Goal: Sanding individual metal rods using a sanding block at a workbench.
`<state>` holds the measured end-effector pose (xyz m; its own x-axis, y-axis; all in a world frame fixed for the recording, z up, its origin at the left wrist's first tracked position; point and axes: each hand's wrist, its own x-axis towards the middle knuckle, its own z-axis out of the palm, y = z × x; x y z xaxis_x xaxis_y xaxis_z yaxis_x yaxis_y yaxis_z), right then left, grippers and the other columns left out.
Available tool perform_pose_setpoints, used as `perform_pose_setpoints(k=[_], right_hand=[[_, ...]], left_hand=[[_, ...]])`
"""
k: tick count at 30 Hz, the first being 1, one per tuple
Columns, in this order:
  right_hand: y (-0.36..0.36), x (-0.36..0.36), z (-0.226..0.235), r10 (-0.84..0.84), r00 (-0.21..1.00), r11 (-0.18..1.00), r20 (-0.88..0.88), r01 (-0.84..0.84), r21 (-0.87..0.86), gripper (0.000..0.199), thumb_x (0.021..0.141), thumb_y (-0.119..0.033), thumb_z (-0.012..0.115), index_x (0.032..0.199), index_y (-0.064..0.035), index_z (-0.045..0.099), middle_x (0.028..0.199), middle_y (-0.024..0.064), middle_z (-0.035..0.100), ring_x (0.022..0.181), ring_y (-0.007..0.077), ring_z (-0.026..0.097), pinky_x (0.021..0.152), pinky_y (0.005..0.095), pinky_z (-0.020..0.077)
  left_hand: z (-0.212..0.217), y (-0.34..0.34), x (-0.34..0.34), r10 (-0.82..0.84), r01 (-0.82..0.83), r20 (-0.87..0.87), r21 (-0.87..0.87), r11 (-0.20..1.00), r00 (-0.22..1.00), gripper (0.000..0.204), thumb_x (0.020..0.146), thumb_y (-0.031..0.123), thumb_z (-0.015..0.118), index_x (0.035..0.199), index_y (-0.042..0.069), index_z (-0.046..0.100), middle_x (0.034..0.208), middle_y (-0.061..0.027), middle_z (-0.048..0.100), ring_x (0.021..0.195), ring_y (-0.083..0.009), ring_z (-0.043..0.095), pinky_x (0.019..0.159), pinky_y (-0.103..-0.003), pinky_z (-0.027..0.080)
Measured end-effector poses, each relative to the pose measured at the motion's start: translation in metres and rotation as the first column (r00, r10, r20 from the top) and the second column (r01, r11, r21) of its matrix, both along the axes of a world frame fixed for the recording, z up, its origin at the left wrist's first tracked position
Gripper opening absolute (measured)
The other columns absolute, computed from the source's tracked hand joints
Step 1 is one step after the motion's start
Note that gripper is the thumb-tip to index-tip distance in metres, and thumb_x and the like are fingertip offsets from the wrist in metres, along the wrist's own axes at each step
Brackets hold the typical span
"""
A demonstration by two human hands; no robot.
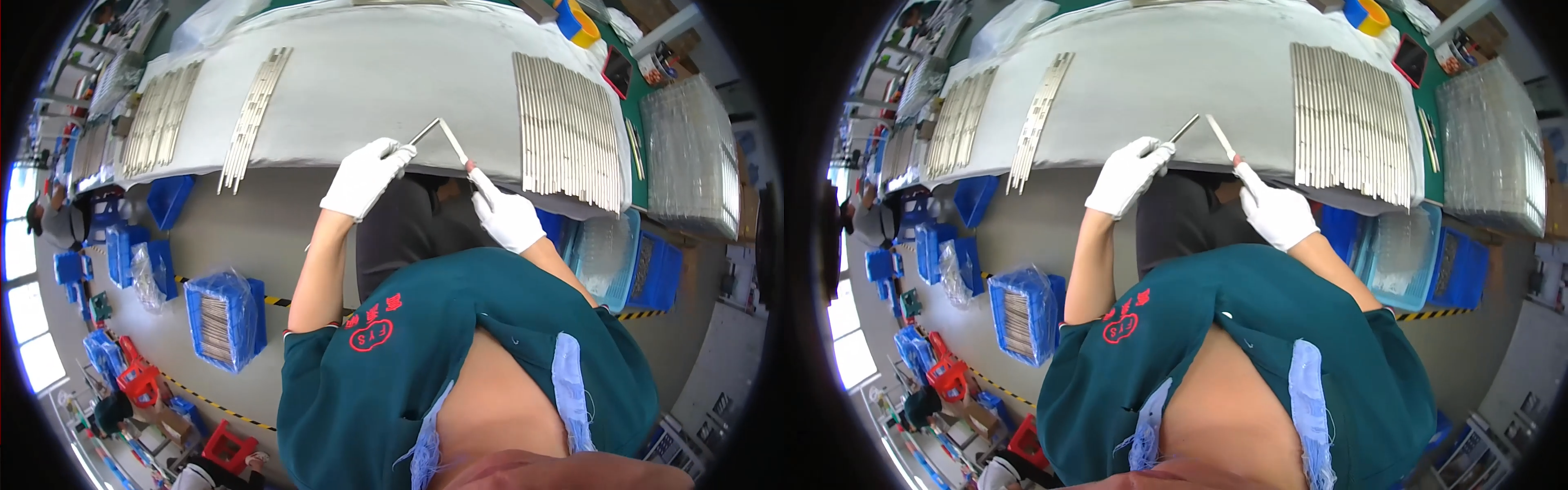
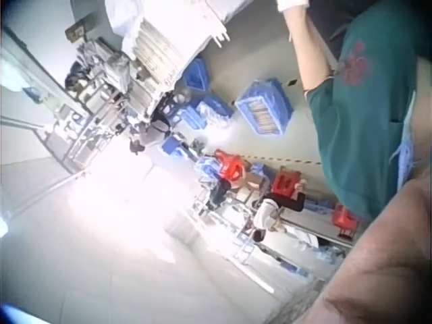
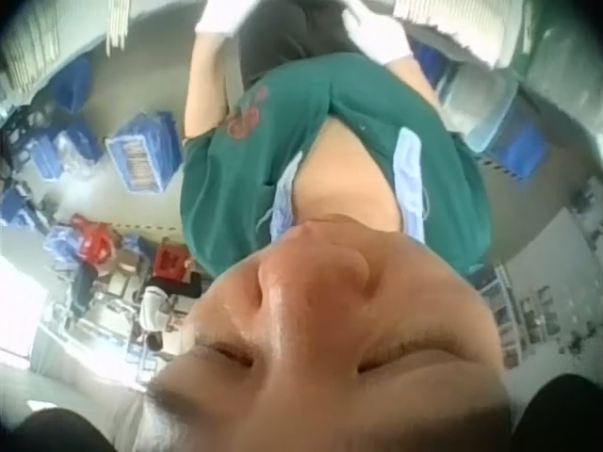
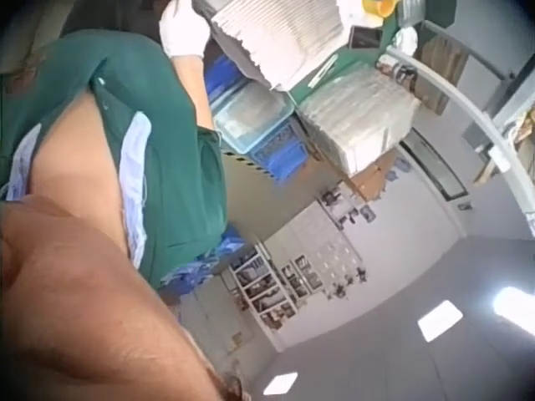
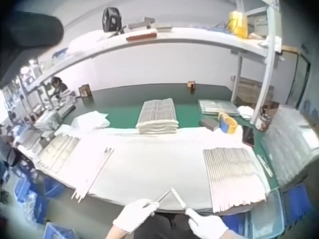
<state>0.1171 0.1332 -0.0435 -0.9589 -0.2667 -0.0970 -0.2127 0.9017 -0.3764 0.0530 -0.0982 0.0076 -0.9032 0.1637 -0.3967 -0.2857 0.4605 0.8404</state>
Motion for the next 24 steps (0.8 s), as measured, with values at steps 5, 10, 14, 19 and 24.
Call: perform_pose_setpoints(k=[5,10,14,19,24], right_hand=[[0.000,0.003,0.005,0.021,0.999,1.000,-0.048,-0.021,-0.015,0.052,0.089,-0.025,0.046,0.139,-0.0211,0.033,0.055,0.0128,0.057,0.045,0.0310,0.055,0.045,0.0423,0.0445],[0.010,0.011,-0.001,0.039,0.998,0.999,-0.054,-0.041,-0.035,0.052,0.089,-0.026,0.048,0.139,-0.0237,0.034,0.052,0.0124,0.055,0.043,0.0309,0.054,0.045,0.0412,0.0439],[0.014,0.015,-0.006,0.043,0.994,0.996,-0.098,-0.049,-0.069,0.050,0.089,-0.026,0.048,0.138,-0.0247,0.036,0.051,0.0118,0.054,0.042,0.0299,0.053,0.043,0.0397,0.0438],[0.006,0.011,0.008,0.146,0.985,0.989,-0.095,-0.146,0.008,0.049,0.089,-0.024,0.047,0.137,-0.0263,0.038,0.054,0.0072,0.056,0.041,0.0264,0.053,0.041,0.0370,0.0428],[0.002,0.004,0.011,0.127,0.990,0.991,-0.066,-0.123,0.057,0.050,0.089,-0.023,0.046,0.137,-0.0276,0.037,0.054,0.0062,0.056,0.040,0.0257,0.051,0.039,0.0374,0.0413]], left_hand=[[-0.020,0.003,0.016,-0.075,0.072,0.073,0.047,0.996,0.994,0.027,0.091,0.028,0.051,0.090,0.004,0.064,0.058,0.0014,0.053,0.046,-0.0047,0.037,0.043,-0.020,0.029],[-0.033,0.002,0.011,-0.069,0.051,0.167,0.110,0.993,0.983,0.031,0.093,0.030,0.049,0.091,0.002,0.063,0.055,0.0005,0.052,0.043,-0.0044,0.033,0.042,-0.020,0.026],[-0.031,-0.004,0.005,-0.112,0.001,0.351,0.301,0.954,0.930,0.035,0.094,0.033,0.047,0.094,0.002,0.062,0.056,0.0003,0.052,0.039,-0.0027,0.029,0.038,-0.019,0.022],[-0.035,-0.014,-0.003,-0.205,-0.004,0.457,0.415,0.910,0.866,0.035,0.094,0.033,0.046,0.092,0.001,0.061,0.059,0.0004,0.054,0.040,-0.0028,0.033,0.037,-0.019,0.026],[-0.030,-0.005,0.008,-0.118,0.040,0.333,0.234,0.971,0.936,0.033,0.092,0.033,0.050,0.092,0.001,0.061,0.060,0.0013,0.052,0.050,-0.0039,0.042,0.041,-0.020,0.031]])
